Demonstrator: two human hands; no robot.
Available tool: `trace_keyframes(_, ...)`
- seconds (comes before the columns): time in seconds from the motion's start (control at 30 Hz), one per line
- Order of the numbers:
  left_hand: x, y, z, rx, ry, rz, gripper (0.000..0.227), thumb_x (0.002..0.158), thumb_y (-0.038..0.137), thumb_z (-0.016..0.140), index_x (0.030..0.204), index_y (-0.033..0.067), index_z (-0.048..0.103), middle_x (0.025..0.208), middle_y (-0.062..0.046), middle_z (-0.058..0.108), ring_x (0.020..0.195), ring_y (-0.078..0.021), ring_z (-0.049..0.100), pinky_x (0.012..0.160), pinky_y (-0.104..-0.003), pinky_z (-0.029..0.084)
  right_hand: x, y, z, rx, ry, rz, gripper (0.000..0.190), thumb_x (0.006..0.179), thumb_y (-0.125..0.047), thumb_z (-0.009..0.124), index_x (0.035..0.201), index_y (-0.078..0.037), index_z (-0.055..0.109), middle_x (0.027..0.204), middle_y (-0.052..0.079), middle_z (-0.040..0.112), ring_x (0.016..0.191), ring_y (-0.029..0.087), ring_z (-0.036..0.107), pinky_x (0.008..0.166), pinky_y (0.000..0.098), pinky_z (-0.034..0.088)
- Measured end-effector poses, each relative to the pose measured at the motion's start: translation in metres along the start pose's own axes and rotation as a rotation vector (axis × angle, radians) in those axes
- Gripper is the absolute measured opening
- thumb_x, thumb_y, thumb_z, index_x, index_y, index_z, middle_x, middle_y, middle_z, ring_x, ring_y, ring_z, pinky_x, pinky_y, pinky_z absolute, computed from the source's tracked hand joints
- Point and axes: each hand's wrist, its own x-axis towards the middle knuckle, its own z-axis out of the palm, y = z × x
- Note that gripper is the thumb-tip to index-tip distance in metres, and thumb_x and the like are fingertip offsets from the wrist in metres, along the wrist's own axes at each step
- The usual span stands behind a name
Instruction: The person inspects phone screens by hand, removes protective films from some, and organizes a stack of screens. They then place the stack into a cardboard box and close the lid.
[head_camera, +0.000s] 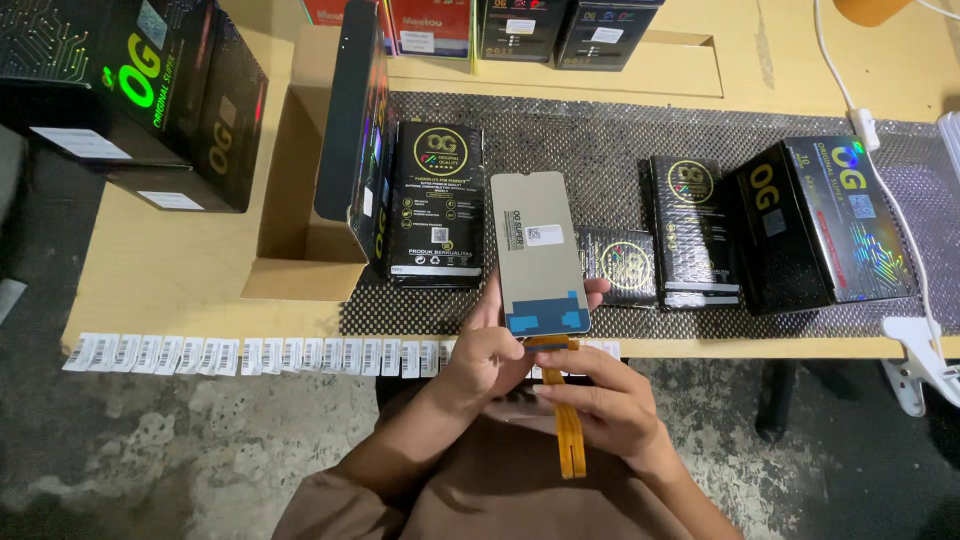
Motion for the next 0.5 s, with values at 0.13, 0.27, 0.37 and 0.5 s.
trace_keyframes(0.13,0.001,0.001,0.000,0.029,-0.022,0.015,0.098,0.068,-0.009,0.046,0.160,0.0092,0.018,0.150,-0.047,0.036,0.145,-0.0503,0.039,0.119,-0.051,0.040,-0.003,-0.004,-0.002,0.022,-0.003,-0.017,0.018,0.096,-0.002,0.065,0.111,-0.007,0.072,0.123,0.024,0.068,0.110,0.035,0.075,0.095,0.0430,0.065)
trace_keyframes(0.27,0.001,0.002,-0.004,-0.027,-0.006,0.075,0.105,0.063,-0.011,0.038,0.163,0.0081,0.014,0.147,-0.048,0.036,0.144,-0.0548,0.037,0.121,-0.057,0.037,0.005,-0.012,-0.006,0.022,-0.027,-0.093,0.021,0.099,-0.002,0.055,0.108,-0.002,0.074,0.119,0.022,0.070,0.103,0.035,0.076,0.091,0.0461,0.067)
trace_keyframes(0.37,0.001,0.005,-0.005,-0.071,-0.007,0.097,0.105,0.066,-0.011,0.038,0.165,0.0141,0.013,0.149,-0.048,0.035,0.146,-0.0550,0.034,0.118,-0.056,0.041,0.013,-0.019,-0.006,0.045,-0.014,-0.131,0.014,0.097,-0.002,0.061,0.104,-0.001,0.073,0.114,0.021,0.071,0.096,0.033,0.079,0.085,0.0465,0.069)
trace_keyframes(0.5,0.004,0.004,-0.007,-0.047,-0.025,0.128,0.102,0.066,-0.006,0.043,0.163,0.0101,0.016,0.147,-0.047,0.038,0.143,-0.0542,0.038,0.126,-0.059,0.031,0.019,-0.026,-0.007,0.086,-0.012,-0.171,0.011,0.096,-0.005,0.066,0.104,0.000,0.073,0.111,0.019,0.072,0.089,0.034,0.078,0.075,0.0437,0.069)
